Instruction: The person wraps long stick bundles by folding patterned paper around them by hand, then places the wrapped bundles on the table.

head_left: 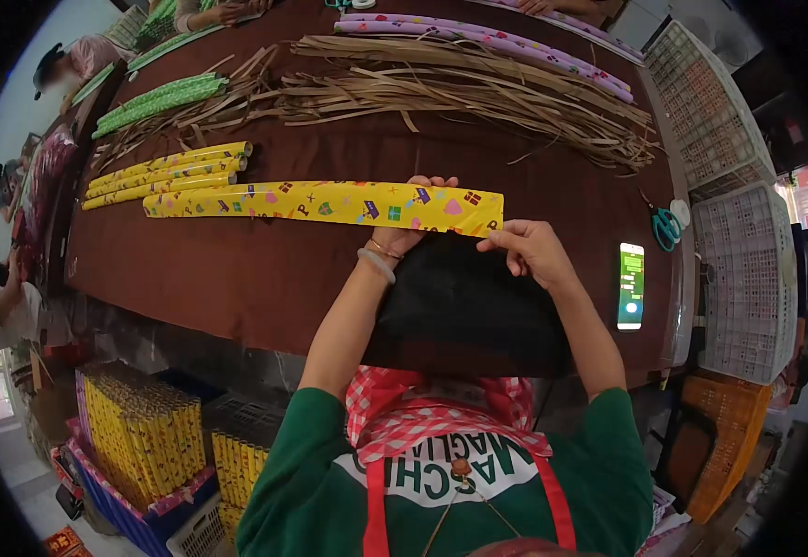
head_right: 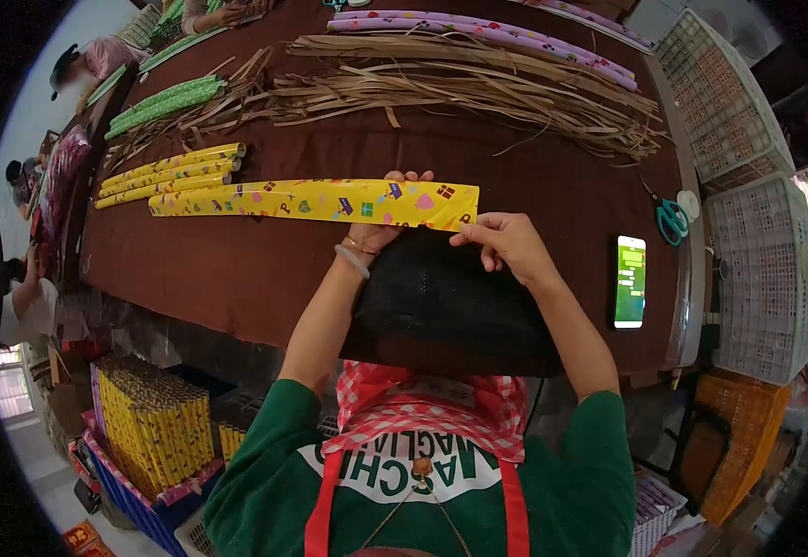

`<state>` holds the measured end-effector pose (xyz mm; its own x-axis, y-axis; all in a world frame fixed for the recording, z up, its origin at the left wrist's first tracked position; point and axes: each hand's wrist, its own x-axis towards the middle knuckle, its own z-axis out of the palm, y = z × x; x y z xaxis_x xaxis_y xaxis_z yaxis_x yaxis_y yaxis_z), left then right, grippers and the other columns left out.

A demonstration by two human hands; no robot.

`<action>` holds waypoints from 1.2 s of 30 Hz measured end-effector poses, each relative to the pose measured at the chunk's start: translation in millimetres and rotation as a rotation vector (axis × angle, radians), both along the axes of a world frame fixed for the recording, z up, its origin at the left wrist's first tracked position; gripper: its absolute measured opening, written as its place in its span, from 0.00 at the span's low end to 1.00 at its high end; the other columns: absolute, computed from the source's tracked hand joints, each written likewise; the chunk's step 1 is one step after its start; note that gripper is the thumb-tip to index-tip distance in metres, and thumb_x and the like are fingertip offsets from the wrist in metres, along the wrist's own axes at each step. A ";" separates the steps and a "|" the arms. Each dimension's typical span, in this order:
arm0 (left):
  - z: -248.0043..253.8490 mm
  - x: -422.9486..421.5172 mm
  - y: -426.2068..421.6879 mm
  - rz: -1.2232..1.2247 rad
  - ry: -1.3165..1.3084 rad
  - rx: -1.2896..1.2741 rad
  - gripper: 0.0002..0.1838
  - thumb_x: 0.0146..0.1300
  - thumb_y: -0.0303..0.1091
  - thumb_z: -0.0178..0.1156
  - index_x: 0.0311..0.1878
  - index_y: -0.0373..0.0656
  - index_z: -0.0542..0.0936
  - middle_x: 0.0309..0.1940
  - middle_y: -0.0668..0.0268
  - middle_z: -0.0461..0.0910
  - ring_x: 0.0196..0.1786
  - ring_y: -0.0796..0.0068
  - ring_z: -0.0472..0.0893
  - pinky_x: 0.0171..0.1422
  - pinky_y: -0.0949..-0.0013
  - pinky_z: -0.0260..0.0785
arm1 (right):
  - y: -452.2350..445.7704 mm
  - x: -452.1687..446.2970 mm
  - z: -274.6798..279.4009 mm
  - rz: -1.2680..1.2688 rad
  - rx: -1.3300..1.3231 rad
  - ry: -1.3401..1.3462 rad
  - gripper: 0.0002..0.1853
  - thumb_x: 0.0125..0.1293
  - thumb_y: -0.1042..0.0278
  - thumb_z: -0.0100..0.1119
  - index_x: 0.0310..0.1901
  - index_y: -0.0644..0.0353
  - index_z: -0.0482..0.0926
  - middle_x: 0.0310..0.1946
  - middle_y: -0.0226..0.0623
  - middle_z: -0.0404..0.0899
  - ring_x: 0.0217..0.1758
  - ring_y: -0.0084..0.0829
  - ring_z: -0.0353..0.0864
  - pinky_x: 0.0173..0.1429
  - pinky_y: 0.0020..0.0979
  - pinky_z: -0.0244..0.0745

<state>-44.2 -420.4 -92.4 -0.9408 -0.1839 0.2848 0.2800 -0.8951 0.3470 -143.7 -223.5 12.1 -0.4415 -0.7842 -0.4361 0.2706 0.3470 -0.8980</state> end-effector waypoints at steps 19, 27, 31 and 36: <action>-0.4 -0.5 -2.5 -0.007 -0.027 -0.006 0.28 0.42 0.22 0.69 0.49 0.49 0.74 0.53 0.70 0.72 0.67 0.65 0.60 0.70 0.57 0.51 | 8.5 -2.3 5.0 -0.012 0.062 0.028 0.16 0.65 0.59 0.51 0.33 0.66 0.79 0.23 0.32 0.79 0.12 0.14 0.66 0.17 0.15 0.60; 5.9 -0.4 -2.0 -0.068 -0.086 0.150 0.20 0.50 0.28 0.65 0.48 0.47 0.75 0.53 0.69 0.73 0.66 0.66 0.61 0.70 0.57 0.52 | 8.1 -15.8 -17.8 -0.044 -0.058 0.805 0.32 0.47 0.75 0.64 0.57 0.55 0.66 0.51 0.35 0.66 0.42 0.26 0.71 0.45 0.27 0.70; 8.0 -0.3 0.1 -0.009 -0.040 0.018 0.16 0.54 0.32 0.62 0.48 0.47 0.75 0.53 0.68 0.73 0.66 0.66 0.62 0.70 0.58 0.52 | -13.9 -11.8 -12.0 0.046 -0.228 0.969 0.34 0.48 0.77 0.60 0.60 0.52 0.65 0.57 0.35 0.65 0.57 0.35 0.69 0.61 0.35 0.63; 6.1 -3.5 -1.1 -0.020 -0.157 0.109 0.16 0.57 0.32 0.59 0.50 0.47 0.74 0.55 0.63 0.71 0.64 0.65 0.64 0.68 0.60 0.55 | -28.5 -21.9 -12.7 0.082 -0.200 0.776 0.21 0.51 0.82 0.54 0.50 0.59 0.75 0.46 0.39 0.76 0.51 0.33 0.74 0.56 0.27 0.67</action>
